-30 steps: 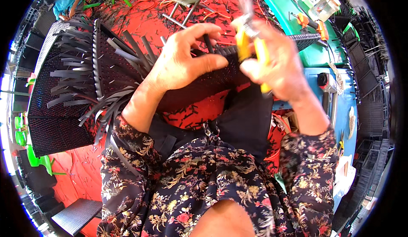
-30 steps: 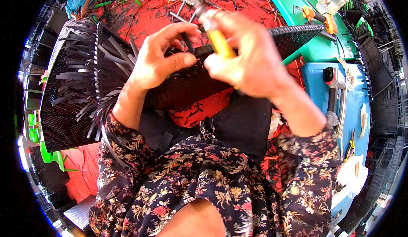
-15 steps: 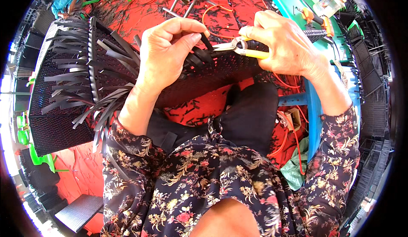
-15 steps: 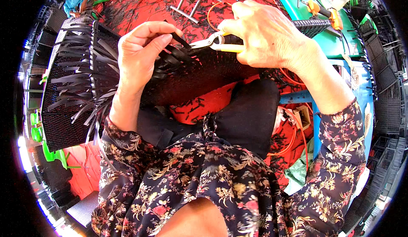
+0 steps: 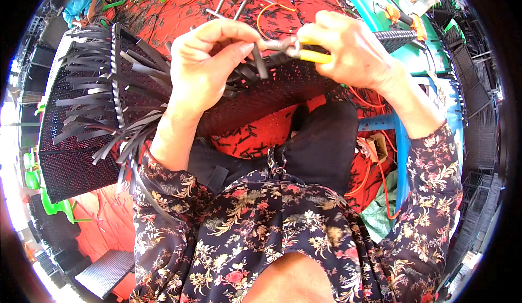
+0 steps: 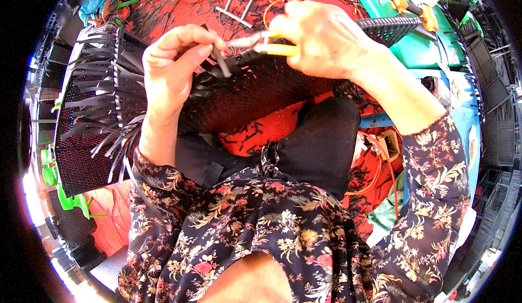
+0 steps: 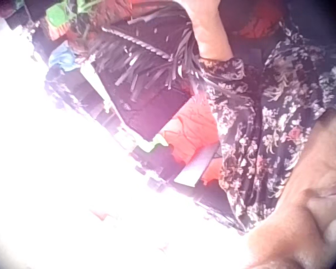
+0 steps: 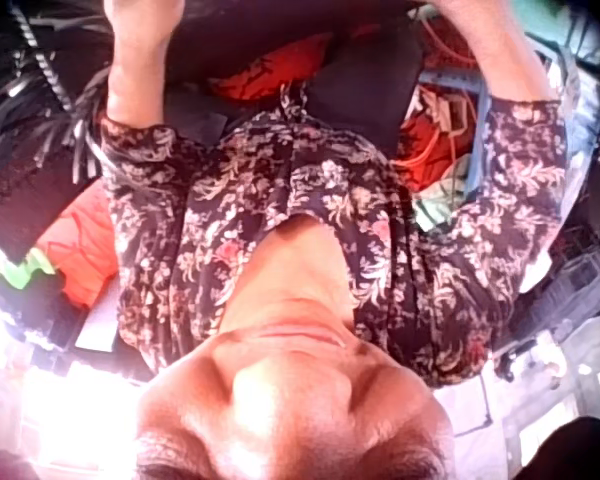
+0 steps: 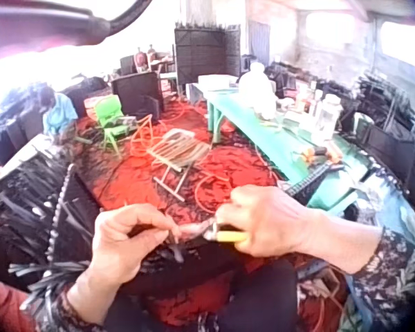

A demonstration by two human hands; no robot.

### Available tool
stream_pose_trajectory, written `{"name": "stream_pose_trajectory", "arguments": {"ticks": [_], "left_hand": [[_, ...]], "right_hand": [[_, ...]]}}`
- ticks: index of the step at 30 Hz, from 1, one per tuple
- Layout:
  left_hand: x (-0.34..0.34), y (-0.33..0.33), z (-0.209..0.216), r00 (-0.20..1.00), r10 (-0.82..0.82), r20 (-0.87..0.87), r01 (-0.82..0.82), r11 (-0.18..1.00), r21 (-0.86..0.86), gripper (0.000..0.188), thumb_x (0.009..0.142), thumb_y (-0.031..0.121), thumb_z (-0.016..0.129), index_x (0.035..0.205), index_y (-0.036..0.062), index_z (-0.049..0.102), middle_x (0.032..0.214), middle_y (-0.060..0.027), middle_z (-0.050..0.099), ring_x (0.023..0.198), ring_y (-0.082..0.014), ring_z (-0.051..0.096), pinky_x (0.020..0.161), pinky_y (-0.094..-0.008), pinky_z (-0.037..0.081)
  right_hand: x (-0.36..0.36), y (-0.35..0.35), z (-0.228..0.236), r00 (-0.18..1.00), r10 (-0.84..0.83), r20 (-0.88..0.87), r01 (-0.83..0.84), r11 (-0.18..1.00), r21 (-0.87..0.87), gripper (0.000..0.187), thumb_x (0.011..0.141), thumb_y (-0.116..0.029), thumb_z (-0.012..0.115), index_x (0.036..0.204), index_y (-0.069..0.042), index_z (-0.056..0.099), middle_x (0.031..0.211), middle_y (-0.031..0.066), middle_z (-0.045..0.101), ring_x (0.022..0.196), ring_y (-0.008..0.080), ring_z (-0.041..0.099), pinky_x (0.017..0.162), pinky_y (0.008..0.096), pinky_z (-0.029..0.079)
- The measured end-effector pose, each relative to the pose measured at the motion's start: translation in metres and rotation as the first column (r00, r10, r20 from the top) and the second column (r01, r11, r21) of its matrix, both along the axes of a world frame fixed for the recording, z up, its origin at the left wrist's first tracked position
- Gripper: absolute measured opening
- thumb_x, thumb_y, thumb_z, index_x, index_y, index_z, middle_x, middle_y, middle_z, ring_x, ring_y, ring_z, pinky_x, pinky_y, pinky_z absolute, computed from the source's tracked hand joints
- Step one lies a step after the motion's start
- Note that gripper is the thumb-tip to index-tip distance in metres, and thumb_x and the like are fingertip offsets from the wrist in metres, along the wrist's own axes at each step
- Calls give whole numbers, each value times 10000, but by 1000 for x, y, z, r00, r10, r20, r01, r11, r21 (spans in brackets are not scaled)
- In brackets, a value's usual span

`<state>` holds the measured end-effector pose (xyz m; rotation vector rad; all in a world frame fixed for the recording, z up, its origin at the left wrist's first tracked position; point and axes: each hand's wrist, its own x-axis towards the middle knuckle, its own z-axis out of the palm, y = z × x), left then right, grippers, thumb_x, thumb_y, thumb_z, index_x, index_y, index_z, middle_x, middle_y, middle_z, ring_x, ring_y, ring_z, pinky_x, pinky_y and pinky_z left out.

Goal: The person weaves black plastic strips into a chair seat frame using a pneumatic staple gun and pliers. They repeatedly thread the strips through the frame, staple them in place, and trim the excess material.

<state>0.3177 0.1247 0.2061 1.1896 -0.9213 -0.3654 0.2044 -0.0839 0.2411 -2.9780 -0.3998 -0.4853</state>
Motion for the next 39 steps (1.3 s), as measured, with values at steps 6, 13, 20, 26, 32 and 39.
{"name": "stream_pose_trajectory", "arguments": {"ticks": [6, 13, 20, 26, 32, 39], "left_hand": [[-8, 3, 13, 910, -386, 149, 340, 903, 262, 620, 681, -100, 604, 1282, -3, 486, 744, -43, 619, 751, -136, 614, 737, -254, 476], [3, 1, 18, 785, -482, 389, 379, 871, 313, 361, 694, 42, 635, 1052, -1, 635, 643, -33, 608, 635, -129, 595, 965, -399, 336], [5, 5, 1, 938, -302, 169, 251, 930, 270, 445, 683, 73, 661, 1104, -49, 588, 900, -74, 627, 858, -151, 585, 930, -314, 383], [18, 0, -14, 988, -119, 103, 79, 941, 329, 371, 800, -1, 607, 1164, -55, 556, 1087, -106, 616, 1001, -172, 574, 919, -294, 424], [25, -2, -22, 978, -106, 179, 6, 873, 487, 277, 814, -29, 610, 1090, -22, 606, 1016, -56, 632, 918, -120, 587, 851, -248, 450], [27, -4, -15, 959, -142, 245, -12, 845, 535, 198, 831, -28, 592, 1027, -30, 616, 953, -19, 606, 871, -91, 562, 812, -223, 436]], "right_hand": [[-98, -81, -21, 920, -379, 103, 334, 893, 303, 440, 709, -186, 649, 1121, -44, 589, 995, 154, 621, 908, 301, 613, 804, 363, 479], [-255, -90, -57, 244, -936, -253, 955, 186, 231, 439, 741, -340, 699, 1058, -46, 620, 847, 122, 610, 806, 249, 586, 754, 360, 449], [-333, -120, -49, -53, -976, -211, 959, -109, 262, 506, 747, -469, 653, 1048, -63, 636, 923, 180, 667, 863, 307, 644, 758, 384, 481], [-415, -182, -81, -216, -973, -79, 974, -220, 46, 623, 757, -521, 624, 1096, 1, 616, 1073, 206, 631, 984, 315, 612, 874, 407, 440], [-459, -189, -63, -198, -976, -93, 957, -213, 196, 478, 804, -381, 638, 1137, -38, 618, 1002, 151, 655, 942, 256, 625, 834, 362, 455], [-534, -192, -70, -194, -932, -308, 981, -191, -39, 222, 790, -128, 537, 942, -28, 663, 938, 168, 674, 853, 270, 652, 748, 359, 497]]}}
